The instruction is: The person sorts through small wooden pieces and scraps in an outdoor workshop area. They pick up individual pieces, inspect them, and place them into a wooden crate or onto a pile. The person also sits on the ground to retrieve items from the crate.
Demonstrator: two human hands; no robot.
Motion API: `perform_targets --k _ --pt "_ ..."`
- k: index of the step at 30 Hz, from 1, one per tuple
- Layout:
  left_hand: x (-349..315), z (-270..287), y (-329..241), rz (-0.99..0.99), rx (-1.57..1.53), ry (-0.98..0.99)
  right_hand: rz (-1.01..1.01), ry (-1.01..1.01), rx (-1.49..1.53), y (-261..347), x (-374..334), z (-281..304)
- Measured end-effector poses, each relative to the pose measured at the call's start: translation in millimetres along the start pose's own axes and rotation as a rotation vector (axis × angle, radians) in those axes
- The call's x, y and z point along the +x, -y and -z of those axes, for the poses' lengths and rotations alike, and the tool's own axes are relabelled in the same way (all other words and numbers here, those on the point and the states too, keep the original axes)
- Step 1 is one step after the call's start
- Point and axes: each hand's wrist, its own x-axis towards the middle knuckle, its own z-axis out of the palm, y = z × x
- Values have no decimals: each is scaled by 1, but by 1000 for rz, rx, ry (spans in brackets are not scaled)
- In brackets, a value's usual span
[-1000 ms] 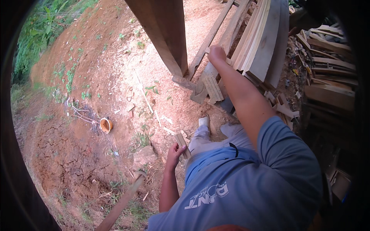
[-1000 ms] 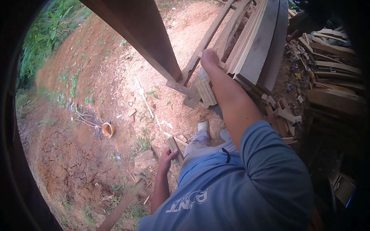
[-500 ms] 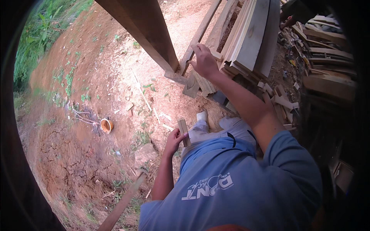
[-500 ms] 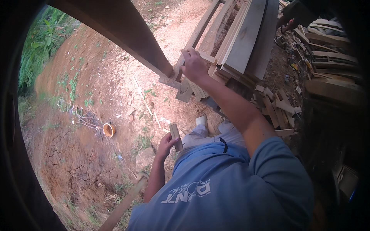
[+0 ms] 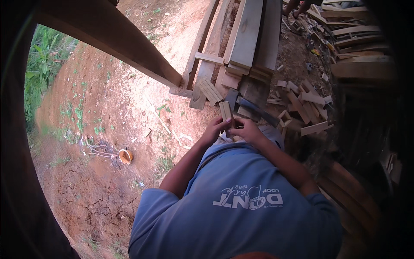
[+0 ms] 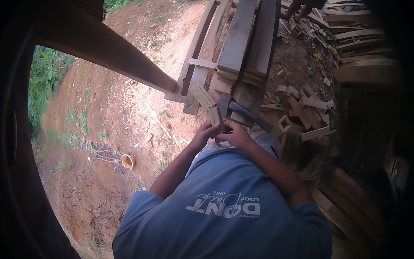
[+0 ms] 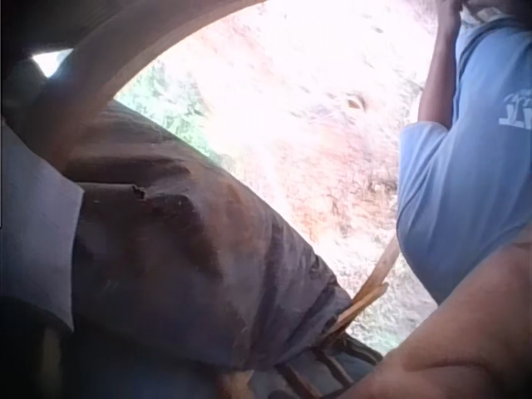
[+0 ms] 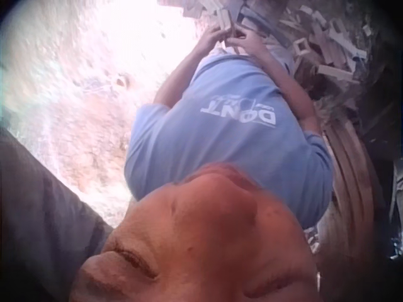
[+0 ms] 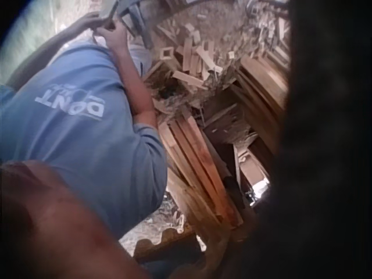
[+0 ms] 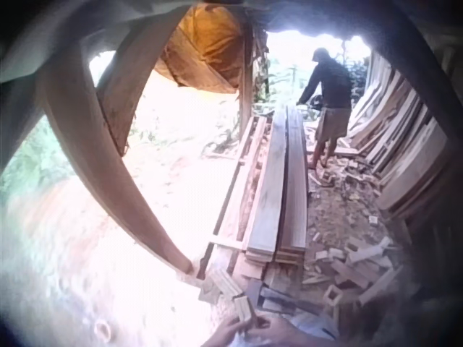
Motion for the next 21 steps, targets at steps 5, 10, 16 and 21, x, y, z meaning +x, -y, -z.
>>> perform_targets --k 5,10,16,21 --pt "24 6 -5 -31 345 -206 49 -283 -258 22 -33 32" --pt "80 70 -14 -129 973 -544 84 -483 -260 44 -73 59" --pt "128 131 -17 14 928 -613 157 -618 -152 20 -98 73" --pt "127 137 -25 -48 881 -593 108 -641 -110 13 -112 72"
